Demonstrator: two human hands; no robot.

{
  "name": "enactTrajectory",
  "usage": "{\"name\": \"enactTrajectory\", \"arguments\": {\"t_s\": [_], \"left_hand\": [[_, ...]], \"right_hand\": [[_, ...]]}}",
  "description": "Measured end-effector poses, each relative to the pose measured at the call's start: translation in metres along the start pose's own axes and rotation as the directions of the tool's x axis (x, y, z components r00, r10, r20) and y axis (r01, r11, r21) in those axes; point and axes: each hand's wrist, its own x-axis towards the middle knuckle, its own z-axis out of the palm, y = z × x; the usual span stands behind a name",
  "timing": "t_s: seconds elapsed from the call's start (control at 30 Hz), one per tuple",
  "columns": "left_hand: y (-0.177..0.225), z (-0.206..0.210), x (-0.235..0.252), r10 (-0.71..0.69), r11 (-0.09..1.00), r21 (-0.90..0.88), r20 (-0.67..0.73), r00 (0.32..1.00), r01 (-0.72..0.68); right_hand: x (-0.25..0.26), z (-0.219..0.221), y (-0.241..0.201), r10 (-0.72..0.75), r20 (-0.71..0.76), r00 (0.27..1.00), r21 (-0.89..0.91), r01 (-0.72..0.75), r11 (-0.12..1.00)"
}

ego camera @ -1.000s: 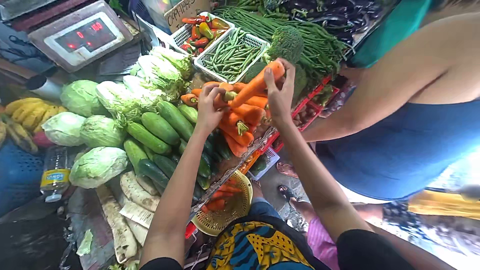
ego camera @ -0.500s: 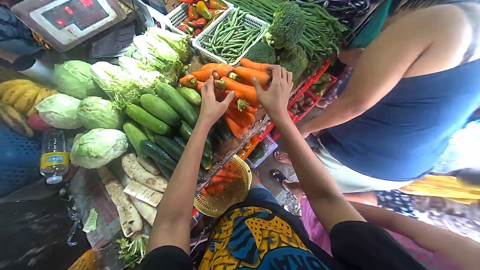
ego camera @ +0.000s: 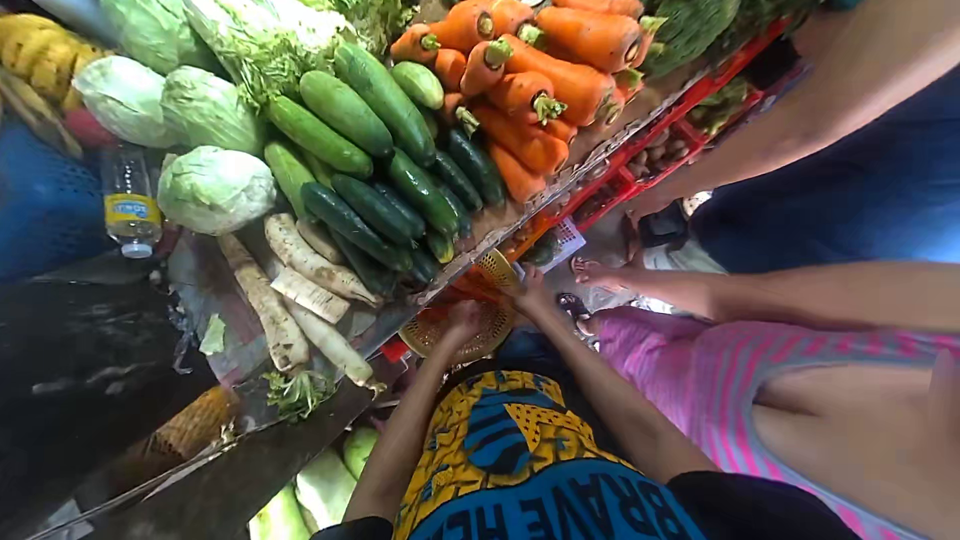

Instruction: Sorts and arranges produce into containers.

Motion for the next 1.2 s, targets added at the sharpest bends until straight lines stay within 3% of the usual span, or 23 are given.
{"name": "enactTrajectory", "arguments": {"t_s": [0.1, 0.17, 0.23, 0.3, 0.33, 0.4, 0.43, 0.5, 0.53, 0.6, 0.67, 0.77, 0.87, 1.0, 1.07, 1.13, 1.2], "left_hand": [[-0.042, -0.013, 0.007, -0.224, 0.974, -0.084, -0.277, 0.934, 0.209], [-0.051, -0.026, 0.008, -0.368, 0.930, -0.130, -0.336, 0.867, 0.344], [-0.059, -0.029, 0.011, -0.431, 0.902, -0.132, -0.317, 0.845, 0.411], [-0.074, -0.011, 0.024, -0.420, 0.907, -0.144, -0.324, 0.848, 0.395], [-0.083, 0.003, 0.030, -0.406, 0.914, -0.168, -0.338, 0.849, 0.370], [-0.097, 0.032, 0.032, -0.383, 0.917, -0.270, -0.377, 0.843, 0.295], [-0.100, 0.042, 0.029, -0.376, 0.918, -0.280, -0.382, 0.844, 0.282], [-0.101, 0.054, 0.021, -0.374, 0.926, -0.189, -0.355, 0.857, 0.326], [-0.102, 0.057, 0.018, -0.379, 0.925, -0.134, -0.316, 0.870, 0.355], [-0.102, 0.059, 0.013, -0.370, 0.929, -0.133, -0.251, 0.894, 0.347], [-0.106, 0.060, 0.008, -0.384, 0.889, -0.351, -0.225, 0.896, 0.293], [-0.105, 0.066, 0.002, -0.443, 0.673, -0.718, -0.196, 0.875, 0.180], [-0.107, 0.071, 0.006, -0.495, 0.549, -0.823, -0.178, 0.850, 0.147], [-0.113, 0.072, 0.021, -0.522, 0.640, -0.748, -0.257, 0.813, 0.174], [-0.109, 0.067, 0.019, -0.514, 0.716, -0.655, -0.259, 0.818, 0.242], [-0.109, 0.066, 0.016, -0.473, 0.798, -0.537, -0.280, 0.835, 0.272], [-0.113, 0.069, 0.017, -0.373, 0.871, -0.453, -0.365, 0.853, 0.188]], "right_hand": [[0.007, 0.023, 0.024, 0.051, 0.159, 0.986, 0.075, -0.064, 0.995], [-0.001, 0.017, 0.020, 0.044, 0.187, 0.981, 0.096, -0.063, 0.993], [-0.011, 0.008, 0.017, 0.080, 0.186, 0.979, -0.005, -0.080, 0.997], [-0.030, 0.003, 0.006, 0.106, 0.126, 0.986, -0.205, -0.078, 0.976], [-0.040, 0.007, -0.003, 0.045, 0.063, 0.997, -0.281, -0.026, 0.959], [-0.046, 0.032, -0.010, -0.284, -0.002, 0.959, -0.383, 0.262, 0.886], [-0.042, 0.044, -0.010, -0.399, 0.110, 0.910, -0.417, 0.407, 0.813], [-0.029, 0.064, -0.014, -0.290, 0.373, 0.882, -0.386, 0.431, 0.815], [-0.021, 0.075, -0.013, -0.211, 0.408, 0.888, -0.378, 0.375, 0.846], [-0.007, 0.093, -0.007, -0.198, 0.372, 0.907, -0.405, 0.350, 0.845], [-0.001, 0.103, -0.006, -0.238, 0.327, 0.915, -0.430, 0.368, 0.824], [0.000, 0.106, -0.010, -0.186, 0.347, 0.919, -0.398, 0.324, 0.858], [0.000, 0.113, -0.021, -0.118, 0.385, 0.915, -0.355, 0.265, 0.896], [0.001, 0.105, -0.023, -0.104, 0.452, 0.886, -0.378, 0.296, 0.877], [-0.003, 0.089, -0.021, -0.064, 0.482, 0.874, -0.324, 0.246, 0.914], [-0.018, 0.056, -0.028, -0.041, 0.533, 0.845, -0.223, 0.187, 0.957], [-0.049, 0.008, -0.043, -0.112, 0.591, 0.799, -0.124, 0.228, 0.966]]}}
